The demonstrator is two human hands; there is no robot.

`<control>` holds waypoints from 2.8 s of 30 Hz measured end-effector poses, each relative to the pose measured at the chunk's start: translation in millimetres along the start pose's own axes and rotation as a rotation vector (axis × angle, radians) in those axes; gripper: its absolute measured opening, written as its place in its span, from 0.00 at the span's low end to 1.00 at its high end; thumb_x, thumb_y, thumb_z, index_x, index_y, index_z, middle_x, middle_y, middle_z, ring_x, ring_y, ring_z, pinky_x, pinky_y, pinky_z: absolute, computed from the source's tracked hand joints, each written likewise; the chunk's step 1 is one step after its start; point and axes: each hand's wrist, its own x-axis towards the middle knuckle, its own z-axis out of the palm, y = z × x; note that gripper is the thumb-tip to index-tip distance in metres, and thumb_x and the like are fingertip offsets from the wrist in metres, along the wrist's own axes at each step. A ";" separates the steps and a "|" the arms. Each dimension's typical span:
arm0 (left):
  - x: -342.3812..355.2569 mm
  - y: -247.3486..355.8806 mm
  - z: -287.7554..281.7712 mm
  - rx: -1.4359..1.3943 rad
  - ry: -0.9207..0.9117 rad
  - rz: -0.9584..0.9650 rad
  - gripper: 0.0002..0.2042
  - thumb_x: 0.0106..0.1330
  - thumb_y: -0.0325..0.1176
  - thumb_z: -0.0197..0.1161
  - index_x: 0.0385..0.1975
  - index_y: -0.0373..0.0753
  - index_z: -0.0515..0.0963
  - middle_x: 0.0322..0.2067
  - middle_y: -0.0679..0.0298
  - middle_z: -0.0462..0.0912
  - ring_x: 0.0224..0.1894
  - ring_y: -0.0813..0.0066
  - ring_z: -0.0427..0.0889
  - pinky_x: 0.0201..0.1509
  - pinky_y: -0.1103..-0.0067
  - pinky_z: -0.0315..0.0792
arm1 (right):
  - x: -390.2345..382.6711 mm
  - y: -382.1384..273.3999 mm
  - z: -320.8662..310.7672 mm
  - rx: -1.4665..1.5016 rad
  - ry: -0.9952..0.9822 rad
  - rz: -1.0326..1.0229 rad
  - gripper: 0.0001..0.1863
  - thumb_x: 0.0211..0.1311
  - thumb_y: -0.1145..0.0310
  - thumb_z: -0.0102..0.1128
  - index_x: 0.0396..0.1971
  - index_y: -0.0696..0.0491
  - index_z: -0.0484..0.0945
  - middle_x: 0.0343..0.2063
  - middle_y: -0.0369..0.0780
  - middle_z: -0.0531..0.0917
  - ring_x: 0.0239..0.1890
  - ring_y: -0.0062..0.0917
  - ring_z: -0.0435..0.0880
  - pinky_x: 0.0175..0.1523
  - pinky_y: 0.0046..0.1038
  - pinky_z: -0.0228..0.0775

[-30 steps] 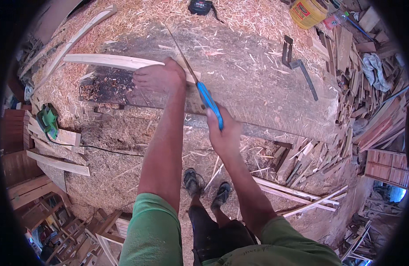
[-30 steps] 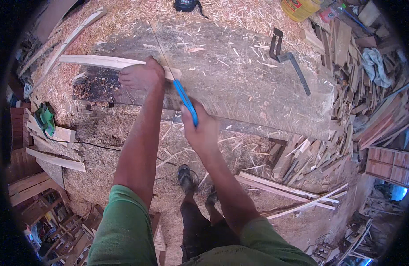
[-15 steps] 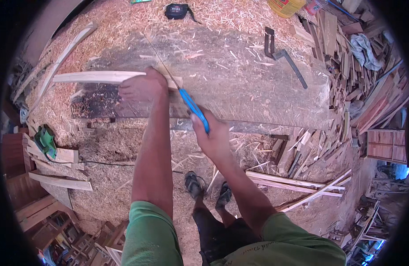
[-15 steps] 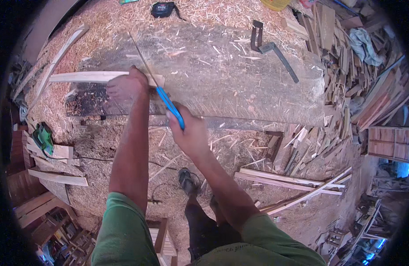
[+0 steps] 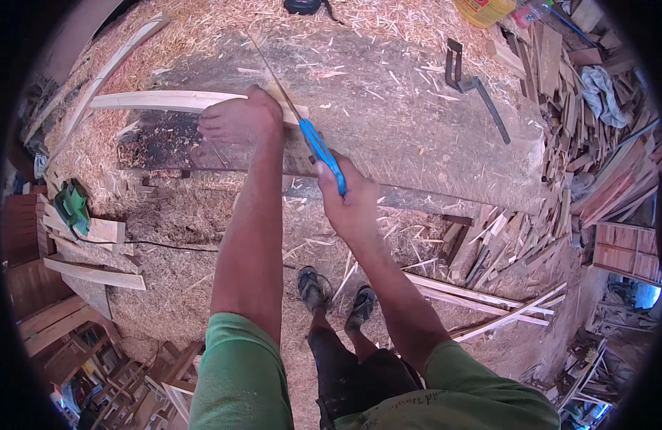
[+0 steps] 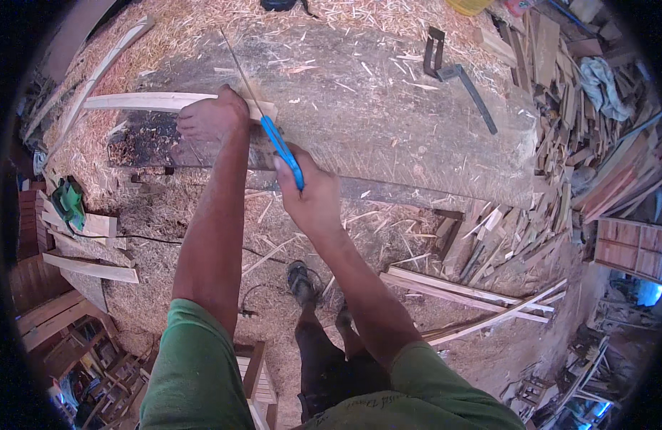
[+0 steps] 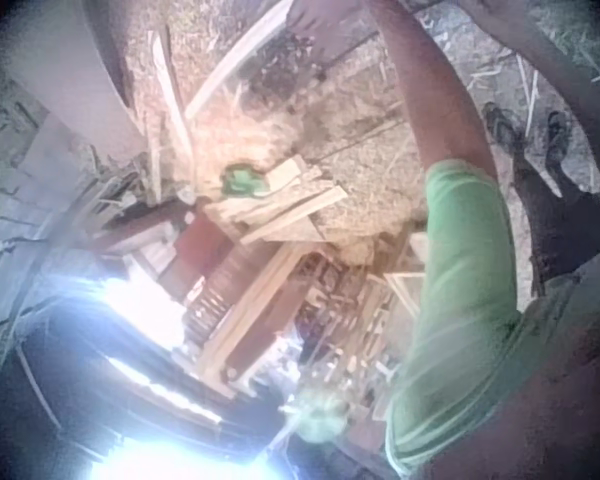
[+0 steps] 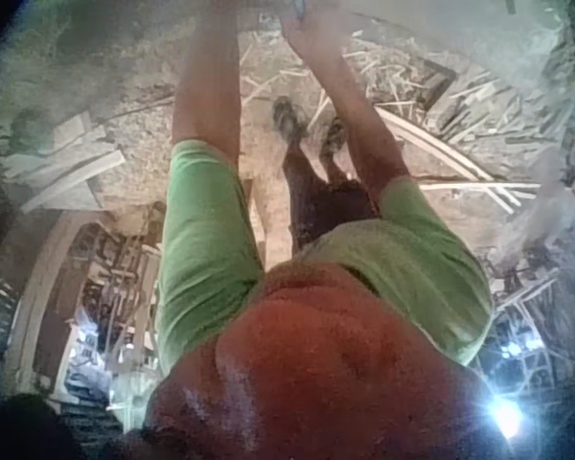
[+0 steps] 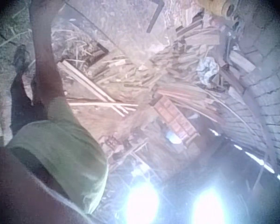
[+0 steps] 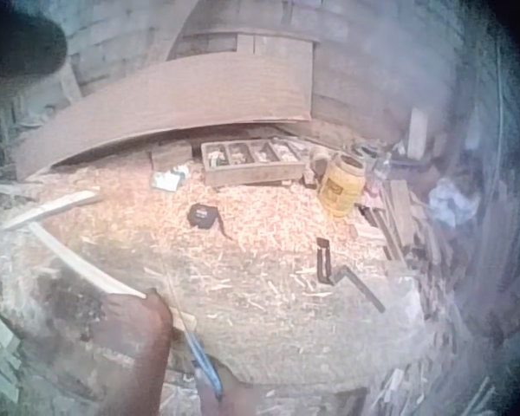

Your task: The person measures and marks a piece of wood with a tape measure, a try square, and a pencil, then cuts the marked wood with a hand saw.

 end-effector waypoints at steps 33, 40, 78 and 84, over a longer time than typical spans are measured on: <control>13.5 -11.5 -5.6 -0.010 -0.018 0.027 0.51 0.61 0.51 0.69 0.68 0.12 0.49 0.69 0.29 0.57 0.76 0.37 0.54 0.82 0.54 0.44 | -54.2 3.0 -6.5 0.008 -0.042 0.091 0.21 0.73 0.61 0.59 0.60 0.56 0.78 0.33 0.49 0.87 0.29 0.39 0.89 0.35 0.34 0.79; 10.1 -7.3 -22.3 0.022 -0.024 0.007 0.50 0.61 0.47 0.70 0.68 0.14 0.49 0.69 0.29 0.57 0.76 0.37 0.54 0.81 0.55 0.48 | -124.0 16.6 -40.2 0.010 -0.047 0.107 0.22 0.73 0.61 0.57 0.60 0.58 0.79 0.35 0.51 0.88 0.35 0.35 0.91 0.39 0.36 0.81; 18.3 -16.5 -10.6 0.020 -0.004 0.026 0.51 0.58 0.48 0.71 0.68 0.14 0.49 0.69 0.31 0.55 0.75 0.36 0.54 0.80 0.52 0.48 | -75.7 1.4 -14.1 0.037 -0.054 0.140 0.22 0.71 0.61 0.59 0.60 0.53 0.79 0.34 0.50 0.88 0.33 0.39 0.91 0.37 0.35 0.80; 13.3 -6.6 -23.1 -0.003 -0.044 0.003 0.51 0.59 0.49 0.70 0.68 0.14 0.49 0.69 0.30 0.55 0.75 0.35 0.54 0.80 0.53 0.47 | -137.1 22.3 -37.3 0.064 0.039 0.070 0.20 0.72 0.63 0.58 0.56 0.61 0.80 0.23 0.39 0.83 0.25 0.17 0.81 0.30 0.26 0.72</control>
